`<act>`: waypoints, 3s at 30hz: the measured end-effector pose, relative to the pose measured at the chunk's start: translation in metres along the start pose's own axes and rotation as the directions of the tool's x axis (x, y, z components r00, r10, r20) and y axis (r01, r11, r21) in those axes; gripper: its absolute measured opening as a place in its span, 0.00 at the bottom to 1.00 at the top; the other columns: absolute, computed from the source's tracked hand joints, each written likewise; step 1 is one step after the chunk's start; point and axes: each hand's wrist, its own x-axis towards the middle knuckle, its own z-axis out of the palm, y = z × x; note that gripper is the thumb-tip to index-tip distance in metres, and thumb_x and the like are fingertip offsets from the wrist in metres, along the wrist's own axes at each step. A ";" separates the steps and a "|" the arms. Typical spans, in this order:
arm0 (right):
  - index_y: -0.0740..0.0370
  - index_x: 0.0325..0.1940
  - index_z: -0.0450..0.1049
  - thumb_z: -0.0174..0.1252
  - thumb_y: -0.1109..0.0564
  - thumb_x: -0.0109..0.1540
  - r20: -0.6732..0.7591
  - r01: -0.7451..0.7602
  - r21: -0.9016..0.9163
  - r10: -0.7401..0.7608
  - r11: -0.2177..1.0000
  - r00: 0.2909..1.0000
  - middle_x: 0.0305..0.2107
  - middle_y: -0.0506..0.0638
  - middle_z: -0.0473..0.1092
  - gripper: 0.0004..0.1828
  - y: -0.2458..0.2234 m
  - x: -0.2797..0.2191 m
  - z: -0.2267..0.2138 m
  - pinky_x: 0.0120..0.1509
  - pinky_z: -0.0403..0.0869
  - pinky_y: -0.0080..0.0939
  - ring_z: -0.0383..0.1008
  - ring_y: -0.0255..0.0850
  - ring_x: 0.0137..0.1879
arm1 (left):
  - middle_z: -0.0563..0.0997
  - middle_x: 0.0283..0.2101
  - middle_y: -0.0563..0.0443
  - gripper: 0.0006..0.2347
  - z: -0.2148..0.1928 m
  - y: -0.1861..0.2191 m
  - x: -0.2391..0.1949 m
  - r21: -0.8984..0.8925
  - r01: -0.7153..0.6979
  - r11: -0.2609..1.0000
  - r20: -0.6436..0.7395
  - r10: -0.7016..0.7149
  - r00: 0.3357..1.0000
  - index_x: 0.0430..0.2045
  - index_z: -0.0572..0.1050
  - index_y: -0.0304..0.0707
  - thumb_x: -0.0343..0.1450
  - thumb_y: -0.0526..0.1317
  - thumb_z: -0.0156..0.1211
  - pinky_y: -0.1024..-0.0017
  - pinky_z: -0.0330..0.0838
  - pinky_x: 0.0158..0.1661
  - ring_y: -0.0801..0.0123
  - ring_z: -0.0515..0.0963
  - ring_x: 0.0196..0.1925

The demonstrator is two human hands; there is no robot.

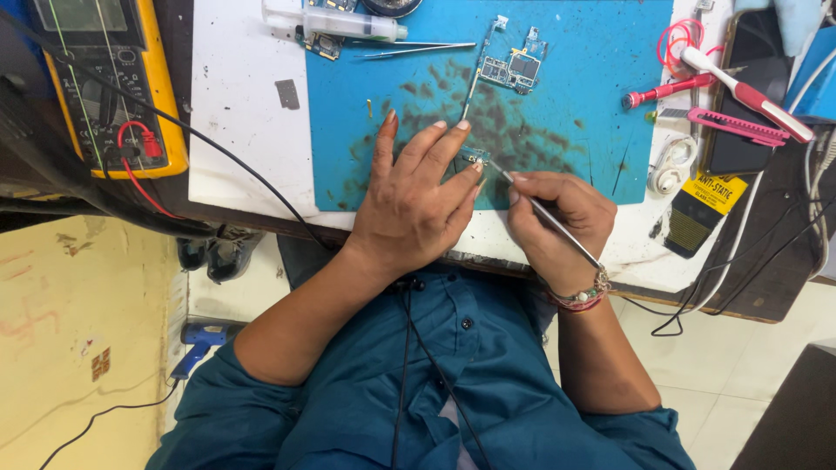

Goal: The person cleans a small circuit board with a toothbrush, then uses a soldering iron and tweezers to solder components onto the board. The person also uses a syringe to apply a liquid substance to the board.

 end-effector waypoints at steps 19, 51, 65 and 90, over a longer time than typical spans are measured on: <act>0.68 0.41 0.80 0.65 0.69 0.59 0.046 -0.001 0.055 -0.002 0.998 0.999 0.38 0.55 0.79 0.07 0.001 0.006 -0.002 0.48 0.77 0.33 0.81 0.36 0.43 | 0.74 0.62 0.42 0.10 -0.007 0.003 0.008 0.013 -0.001 1.000 -0.036 0.001 0.999 0.44 0.82 0.43 0.72 0.42 0.65 0.41 0.47 0.72 0.55 0.71 0.66; 0.65 0.43 0.81 0.67 0.64 0.61 0.048 0.077 0.065 -0.080 0.995 0.996 0.33 0.52 0.79 0.06 0.004 0.043 0.019 0.41 0.75 0.33 0.78 0.35 0.36 | 0.75 0.58 0.40 0.14 -0.026 -0.012 0.001 0.090 0.126 0.988 -0.105 -0.117 0.988 0.47 0.77 0.36 0.70 0.42 0.64 0.52 0.60 0.62 0.52 0.73 0.61; 0.64 0.42 0.81 0.67 0.65 0.60 0.078 0.226 -0.016 -0.224 0.974 0.971 0.36 0.54 0.80 0.07 0.002 0.050 0.026 0.46 0.77 0.37 0.81 0.41 0.40 | 0.77 0.55 0.41 0.14 -0.027 -0.012 0.007 0.078 0.153 0.985 -0.146 -0.140 0.979 0.47 0.80 0.38 0.69 0.43 0.62 0.52 0.60 0.60 0.53 0.73 0.58; 0.64 0.43 0.81 0.66 0.68 0.58 0.132 0.206 0.031 -0.209 0.978 0.969 0.38 0.54 0.80 0.09 -0.001 0.054 0.022 0.47 0.76 0.38 0.82 0.42 0.41 | 0.77 0.56 0.42 0.13 -0.027 -0.012 0.010 0.139 0.140 0.980 -0.110 -0.125 0.986 0.47 0.81 0.39 0.71 0.43 0.60 0.53 0.62 0.61 0.55 0.73 0.59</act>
